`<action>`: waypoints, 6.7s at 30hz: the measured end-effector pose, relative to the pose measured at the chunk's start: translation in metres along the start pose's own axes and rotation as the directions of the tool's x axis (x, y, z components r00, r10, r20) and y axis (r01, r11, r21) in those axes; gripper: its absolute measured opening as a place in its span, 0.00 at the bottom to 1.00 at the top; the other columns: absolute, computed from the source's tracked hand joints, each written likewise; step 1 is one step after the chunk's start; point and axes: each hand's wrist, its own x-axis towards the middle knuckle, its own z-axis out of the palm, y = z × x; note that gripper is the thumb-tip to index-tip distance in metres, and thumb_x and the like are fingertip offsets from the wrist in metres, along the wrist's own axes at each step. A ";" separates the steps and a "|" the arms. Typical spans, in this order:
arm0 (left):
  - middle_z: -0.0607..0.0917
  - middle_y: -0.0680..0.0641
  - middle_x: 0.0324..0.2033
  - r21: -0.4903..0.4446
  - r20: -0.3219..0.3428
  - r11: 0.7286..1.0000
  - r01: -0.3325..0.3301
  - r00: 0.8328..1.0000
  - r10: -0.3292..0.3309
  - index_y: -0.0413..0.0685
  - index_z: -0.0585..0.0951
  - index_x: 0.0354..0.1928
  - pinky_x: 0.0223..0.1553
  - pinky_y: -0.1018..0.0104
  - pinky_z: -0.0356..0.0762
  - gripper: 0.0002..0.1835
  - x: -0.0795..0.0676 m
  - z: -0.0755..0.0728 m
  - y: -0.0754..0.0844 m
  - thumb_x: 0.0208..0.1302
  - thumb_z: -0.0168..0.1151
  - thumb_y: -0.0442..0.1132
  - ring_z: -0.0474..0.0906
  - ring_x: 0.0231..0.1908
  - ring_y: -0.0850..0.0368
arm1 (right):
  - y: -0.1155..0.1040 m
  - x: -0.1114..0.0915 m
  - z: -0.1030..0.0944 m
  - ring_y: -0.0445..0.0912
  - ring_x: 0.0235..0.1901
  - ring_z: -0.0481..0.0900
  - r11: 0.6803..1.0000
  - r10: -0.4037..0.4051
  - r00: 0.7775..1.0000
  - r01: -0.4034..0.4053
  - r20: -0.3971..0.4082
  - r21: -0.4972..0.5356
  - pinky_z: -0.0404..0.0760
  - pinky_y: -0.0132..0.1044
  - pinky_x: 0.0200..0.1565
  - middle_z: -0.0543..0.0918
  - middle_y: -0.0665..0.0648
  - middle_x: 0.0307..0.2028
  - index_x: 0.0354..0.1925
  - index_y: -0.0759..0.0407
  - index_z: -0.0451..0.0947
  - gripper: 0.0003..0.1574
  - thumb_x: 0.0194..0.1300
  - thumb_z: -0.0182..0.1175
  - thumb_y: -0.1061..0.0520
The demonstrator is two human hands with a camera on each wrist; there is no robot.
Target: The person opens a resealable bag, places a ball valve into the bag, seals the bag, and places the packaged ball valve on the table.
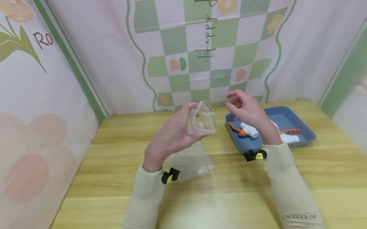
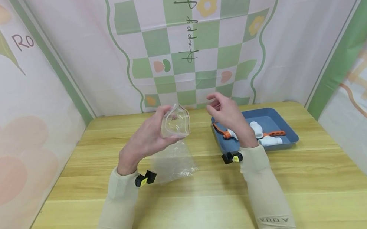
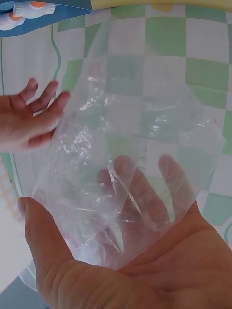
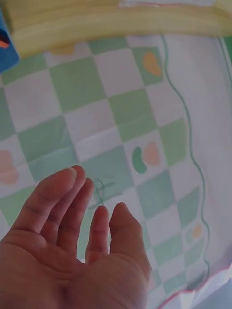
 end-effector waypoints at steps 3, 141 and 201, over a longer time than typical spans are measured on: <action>0.80 0.44 0.45 0.012 0.013 1.000 0.022 1.000 -0.022 0.39 0.63 0.64 0.43 0.63 0.79 0.40 0.000 0.001 0.000 0.56 0.73 0.47 0.77 0.41 0.54 | 0.011 0.006 0.003 0.58 0.49 0.81 0.996 0.038 0.999 -0.035 0.034 -0.083 0.82 0.49 0.43 0.80 0.65 0.53 0.66 0.57 0.64 0.28 0.72 0.52 0.49; 0.78 0.45 0.60 0.019 0.228 0.983 0.181 0.957 -0.180 0.48 0.56 0.72 0.56 0.60 0.77 0.44 0.006 0.013 -0.010 0.63 0.65 0.57 0.79 0.51 0.55 | -0.051 -0.035 -0.014 0.46 0.13 0.69 0.429 -0.333 0.914 0.365 -0.231 0.826 0.74 0.31 0.18 0.83 0.57 0.32 0.41 0.61 0.68 0.06 0.73 0.45 0.68; 0.79 0.48 0.48 -0.385 0.218 0.907 0.168 0.972 -0.088 0.48 0.50 0.72 0.40 0.70 0.81 0.53 0.006 0.012 0.006 0.55 0.74 0.52 0.80 0.40 0.61 | -0.055 -0.039 -0.001 0.44 0.37 0.85 0.599 -0.605 0.795 0.415 0.048 0.685 0.84 0.32 0.39 0.86 0.54 0.40 0.56 0.64 0.67 0.22 0.65 0.52 0.76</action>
